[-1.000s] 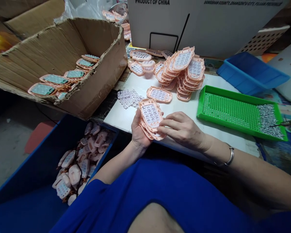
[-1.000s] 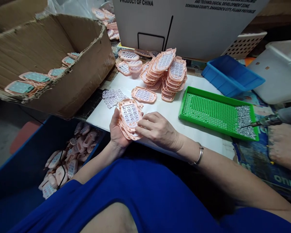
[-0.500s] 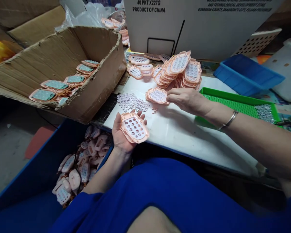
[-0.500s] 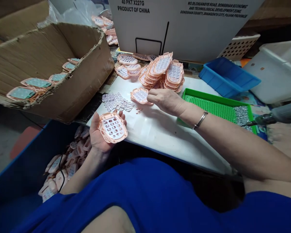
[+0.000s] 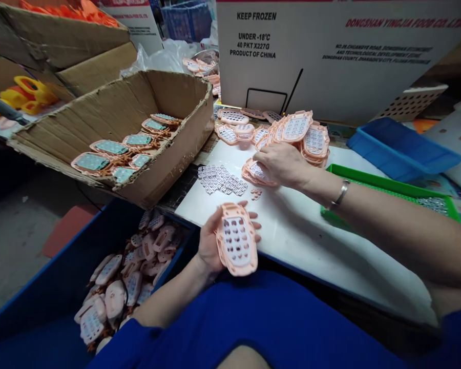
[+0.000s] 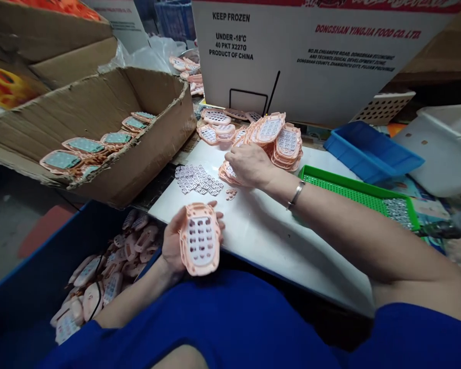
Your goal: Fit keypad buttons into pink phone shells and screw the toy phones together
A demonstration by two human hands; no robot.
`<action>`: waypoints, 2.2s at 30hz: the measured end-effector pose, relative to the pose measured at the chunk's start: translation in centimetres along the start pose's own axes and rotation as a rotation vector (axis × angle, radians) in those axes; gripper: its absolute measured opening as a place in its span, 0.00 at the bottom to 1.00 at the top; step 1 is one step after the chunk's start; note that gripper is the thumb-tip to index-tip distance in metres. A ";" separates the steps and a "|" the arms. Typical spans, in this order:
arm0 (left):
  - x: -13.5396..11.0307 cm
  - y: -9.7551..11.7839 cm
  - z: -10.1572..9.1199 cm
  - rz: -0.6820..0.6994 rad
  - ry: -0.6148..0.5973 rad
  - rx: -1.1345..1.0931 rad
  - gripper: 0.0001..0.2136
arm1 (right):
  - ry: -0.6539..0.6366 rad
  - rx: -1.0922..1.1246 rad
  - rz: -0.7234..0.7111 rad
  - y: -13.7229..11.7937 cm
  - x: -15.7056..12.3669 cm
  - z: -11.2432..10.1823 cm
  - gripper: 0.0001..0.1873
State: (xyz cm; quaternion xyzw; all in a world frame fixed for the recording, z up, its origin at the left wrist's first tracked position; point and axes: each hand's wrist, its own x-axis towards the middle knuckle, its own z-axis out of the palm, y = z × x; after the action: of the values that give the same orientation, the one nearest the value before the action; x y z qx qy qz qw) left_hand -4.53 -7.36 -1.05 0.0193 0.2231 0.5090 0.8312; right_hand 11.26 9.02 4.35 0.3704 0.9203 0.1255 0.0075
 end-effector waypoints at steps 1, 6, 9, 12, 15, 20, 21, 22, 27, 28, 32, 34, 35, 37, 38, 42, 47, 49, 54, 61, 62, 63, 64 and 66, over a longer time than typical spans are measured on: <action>-0.1 -0.6 -0.5 -0.056 -0.076 0.008 0.21 | -0.030 0.003 0.035 0.0 1.5 -0.1 0.15; -0.5 -2.3 -3.3 -0.287 -0.327 0.056 0.28 | -0.125 0.011 0.176 0.6 8.9 0.8 0.17; -0.4 -2.0 -4.5 -0.347 -0.402 0.084 0.32 | -0.154 0.013 0.196 0.9 12.0 2.2 0.16; -0.3 -1.2 -4.6 -0.352 -0.394 0.085 0.32 | -0.144 0.008 0.185 0.8 13.7 3.9 0.17; -0.1 0.2 -3.7 -0.203 -0.283 0.048 0.28 | -0.121 -0.013 0.153 0.4 14.4 5.1 0.19; 0.3 2.7 -2.3 0.117 -0.055 0.061 0.28 | -0.169 -0.050 0.046 -0.6 13.7 4.1 0.17; 0.4 3.0 -2.2 0.158 -0.014 0.066 0.28 | -0.184 -0.046 0.021 -0.8 13.2 3.4 0.17; 0.5 3.3 -2.2 0.192 0.026 0.071 0.28 | -0.194 -0.033 -0.001 -1.0 12.5 2.7 0.16; 0.7 4.1 -2.5 0.297 0.165 0.075 0.27 | -0.231 0.093 -0.109 -2.1 7.2 0.1 0.14; 0.7 4.2 -2.4 0.306 0.185 0.068 0.26 | -0.252 0.116 -0.182 -2.3 6.0 0.1 0.12; 0.9 4.3 -1.7 0.314 0.240 0.051 0.23 | -0.206 0.082 -0.428 -2.6 2.4 1.3 0.07; 0.9 4.2 -1.3 0.319 0.249 0.057 0.21 | -0.180 0.058 -0.449 -2.7 1.8 1.7 0.11; 1.0 4.1 -1.1 0.325 0.253 0.061 0.20 | -0.180 0.060 -0.452 -2.8 1.7 1.7 0.13; 1.0 3.9 -0.8 0.336 0.261 0.066 0.19 | -0.192 0.069 -0.458 -3.0 1.6 1.5 0.11; 1.0 3.8 -0.7 0.342 0.262 0.068 0.19 | -0.197 0.070 -0.457 -3.1 1.6 1.3 0.08; 1.0 3.6 -0.3 0.366 0.268 0.068 0.18 | -0.155 0.080 -0.286 -3.2 1.0 0.6 0.11; 1.3 2.9 0.4 0.361 0.292 0.057 0.18 | 0.079 0.289 0.025 -2.2 -0.5 0.8 0.17; 1.4 2.7 0.6 0.351 0.304 0.046 0.18 | 0.090 0.374 0.059 -2.0 -1.2 1.1 0.16; 1.5 2.4 0.6 0.373 0.309 0.074 0.18 | 0.099 0.534 0.060 -2.0 -3.9 2.0 0.14; 1.6 2.3 0.3 0.366 0.295 0.086 0.19 | 0.038 0.434 0.019 -1.7 -5.4 3.4 0.14; 1.6 2.2 0.3 0.363 0.294 0.088 0.19 | 0.026 0.427 0.006 -1.6 -5.2 3.4 0.15; 1.7 2.2 0.4 0.361 0.294 0.088 0.19 | 0.015 0.420 -0.019 -1.6 -4.9 3.3 0.15; 1.7 2.2 0.5 0.361 0.296 0.088 0.19 | 0.001 0.410 -0.060 -1.7 -4.6 3.2 0.16; 1.7 2.1 0.6 0.364 0.303 0.086 0.20 | -0.032 0.384 -0.170 -1.9 -3.8 3.0 0.20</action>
State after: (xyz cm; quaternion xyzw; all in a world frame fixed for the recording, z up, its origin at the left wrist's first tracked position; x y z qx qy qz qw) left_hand -5.40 -4.74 -0.56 0.0181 0.3597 0.6375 0.6811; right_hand 13.05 5.76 0.66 0.2880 0.9551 -0.0590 -0.0380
